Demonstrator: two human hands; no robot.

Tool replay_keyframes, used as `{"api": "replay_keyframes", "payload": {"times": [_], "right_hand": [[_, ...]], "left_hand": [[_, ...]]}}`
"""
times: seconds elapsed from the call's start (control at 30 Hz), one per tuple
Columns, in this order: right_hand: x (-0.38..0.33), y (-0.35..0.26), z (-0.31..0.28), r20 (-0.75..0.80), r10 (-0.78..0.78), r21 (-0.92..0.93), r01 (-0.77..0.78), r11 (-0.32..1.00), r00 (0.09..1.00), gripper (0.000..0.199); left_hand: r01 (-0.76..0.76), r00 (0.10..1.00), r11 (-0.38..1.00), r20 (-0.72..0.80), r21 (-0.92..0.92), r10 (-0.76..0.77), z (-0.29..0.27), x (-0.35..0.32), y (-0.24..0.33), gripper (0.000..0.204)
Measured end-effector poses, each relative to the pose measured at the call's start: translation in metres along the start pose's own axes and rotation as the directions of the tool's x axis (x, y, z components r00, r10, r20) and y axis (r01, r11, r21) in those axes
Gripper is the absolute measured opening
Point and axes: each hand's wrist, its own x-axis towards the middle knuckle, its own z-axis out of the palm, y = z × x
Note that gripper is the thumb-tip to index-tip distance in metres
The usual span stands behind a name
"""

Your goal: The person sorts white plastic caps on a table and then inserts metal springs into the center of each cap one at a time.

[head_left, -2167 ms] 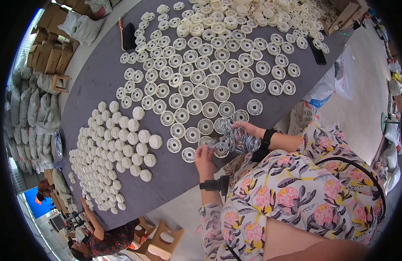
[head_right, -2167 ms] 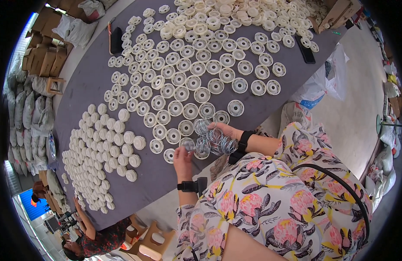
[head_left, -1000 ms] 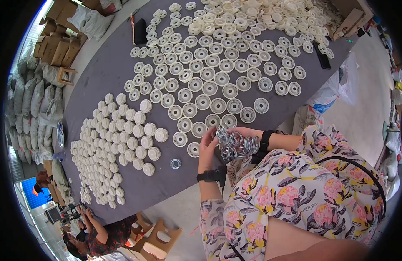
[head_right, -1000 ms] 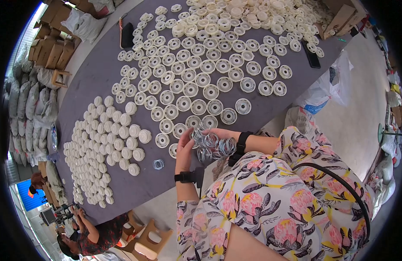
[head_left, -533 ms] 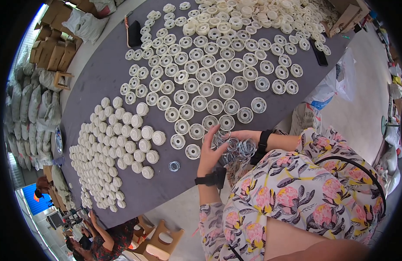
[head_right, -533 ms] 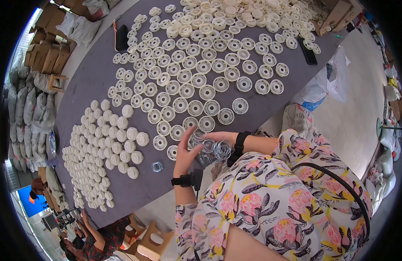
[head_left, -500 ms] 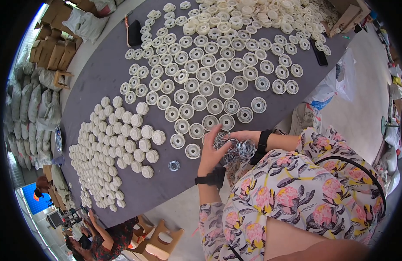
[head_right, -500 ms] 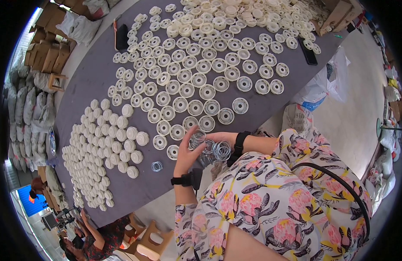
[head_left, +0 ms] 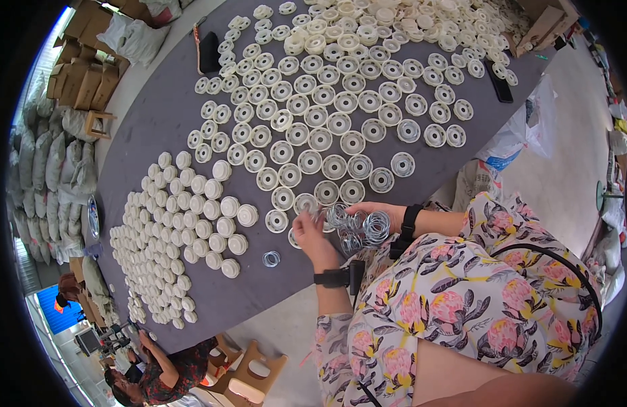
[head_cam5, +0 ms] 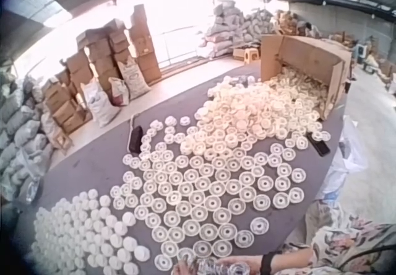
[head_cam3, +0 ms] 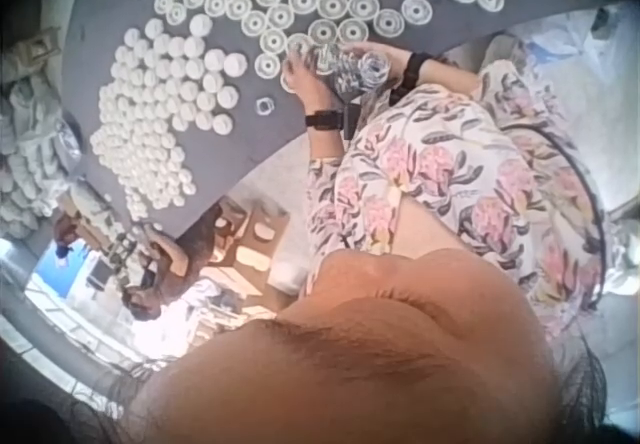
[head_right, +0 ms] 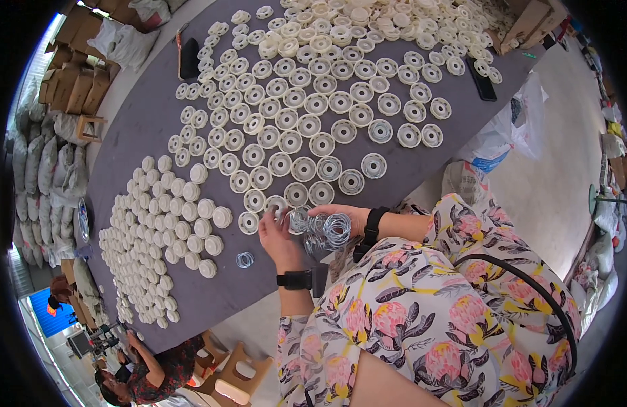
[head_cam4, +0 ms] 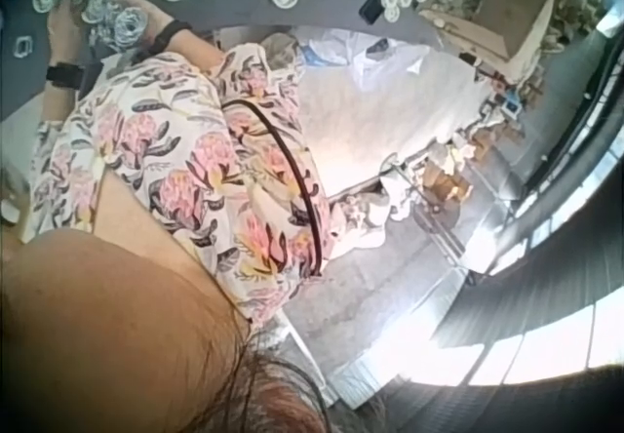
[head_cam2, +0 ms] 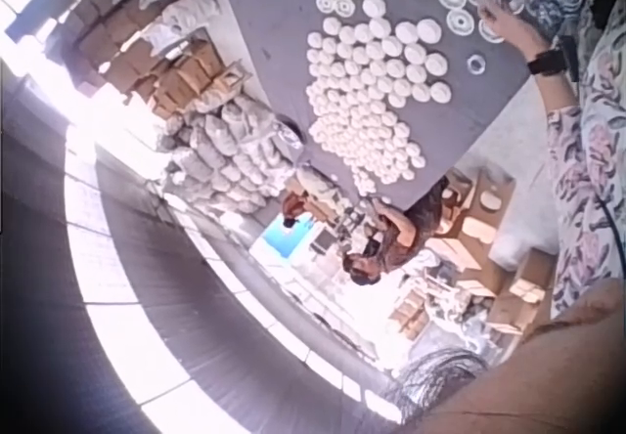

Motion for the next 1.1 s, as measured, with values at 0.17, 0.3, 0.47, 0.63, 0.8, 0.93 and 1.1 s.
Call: {"api": "replay_keyframes", "payload": {"times": [0.17,0.3,0.47,0.63,0.8,0.93,1.1], "right_hand": [[-0.003,-0.001,-0.016,0.037,-0.118,0.122,0.112,0.986,0.992,0.021],[-0.017,-0.013,-0.009,0.127,-0.147,0.186,0.121,0.975,0.981,0.019],[-0.016,-0.008,-0.009,-0.048,-0.215,0.064,0.218,0.974,0.975,0.018],[-0.008,0.001,-0.023,0.071,-0.168,0.181,0.152,0.972,0.983,0.019],[-0.008,0.010,-0.004,-0.128,-0.185,-0.033,0.182,0.983,0.974,0.018],[0.015,0.022,-0.046,-0.029,-0.183,-0.041,0.182,0.982,0.983,0.019],[0.014,0.020,-0.039,-0.066,0.046,0.140,-0.036,0.990,0.997,0.020]], "left_hand": [[0.018,0.986,0.996,-0.165,0.086,-0.003,-0.037,0.006,-0.020,0.017],[-0.189,0.935,0.850,-0.173,0.491,0.308,-0.063,0.012,-0.040,0.022],[-0.264,0.822,-0.041,0.247,0.964,0.513,-0.091,0.013,-0.053,0.027],[-0.342,0.886,0.502,0.094,0.795,0.454,-0.070,-0.007,-0.035,0.030],[0.158,0.955,0.975,0.229,0.158,-0.191,-0.032,-0.013,-0.023,0.045],[0.271,0.902,0.963,0.346,0.007,-0.257,-0.042,-0.018,-0.027,0.050],[0.124,0.863,0.961,0.450,0.248,-0.228,-0.045,-0.013,-0.005,0.046]]}}
